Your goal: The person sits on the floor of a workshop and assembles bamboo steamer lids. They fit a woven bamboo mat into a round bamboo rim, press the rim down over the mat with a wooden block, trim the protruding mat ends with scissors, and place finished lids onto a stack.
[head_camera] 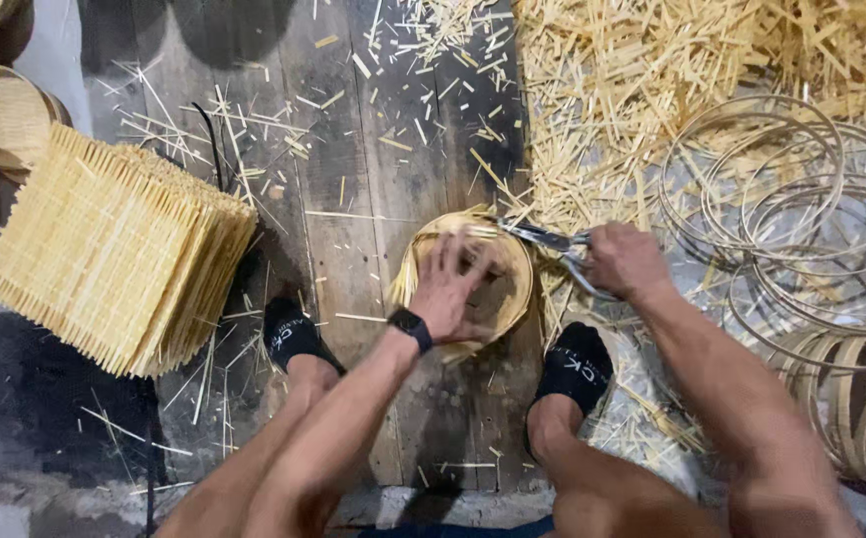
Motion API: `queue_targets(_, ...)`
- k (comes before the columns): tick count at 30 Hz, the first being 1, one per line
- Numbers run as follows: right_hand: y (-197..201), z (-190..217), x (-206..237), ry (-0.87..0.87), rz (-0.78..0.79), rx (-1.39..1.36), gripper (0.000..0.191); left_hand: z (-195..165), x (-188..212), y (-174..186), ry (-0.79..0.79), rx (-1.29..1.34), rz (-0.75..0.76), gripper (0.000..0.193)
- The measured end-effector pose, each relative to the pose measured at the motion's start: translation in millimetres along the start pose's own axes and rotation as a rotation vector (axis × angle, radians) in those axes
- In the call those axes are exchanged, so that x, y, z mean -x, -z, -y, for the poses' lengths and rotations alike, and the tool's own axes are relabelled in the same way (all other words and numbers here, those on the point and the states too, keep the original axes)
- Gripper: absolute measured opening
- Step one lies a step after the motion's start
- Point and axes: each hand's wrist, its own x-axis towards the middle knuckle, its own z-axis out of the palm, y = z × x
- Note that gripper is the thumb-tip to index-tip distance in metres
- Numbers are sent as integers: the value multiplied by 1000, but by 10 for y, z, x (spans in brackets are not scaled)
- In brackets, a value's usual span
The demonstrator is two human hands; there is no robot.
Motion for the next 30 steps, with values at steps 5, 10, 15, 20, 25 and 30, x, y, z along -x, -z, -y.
queue_targets(5, 75, 22, 47, 46, -172, 7, 56, -306, 41, -93, 385, 244, -23, 117)
queue_targets(10, 161, 94, 30, -44, 55, 27, 36, -202, 93, -66, 205, 248, -33, 105)
queue_targets(15, 164, 62, -52, -11, 28, 157, 53, -114, 112, -13, 105, 220, -50, 107)
queue_targets(20, 160, 61, -72, 20, -25, 111, 47, 5, 88, -17, -49, 276, -2, 105)
queue_targets(25, 177, 171, -97, -18, 94, 142, 58, 114, 74, -57, -104, 192, 107, 102)
queue_targets(30, 180, 156, -133, 43, 32, 145, 50, 191, 60, 6, -193, 164, 134, 94)
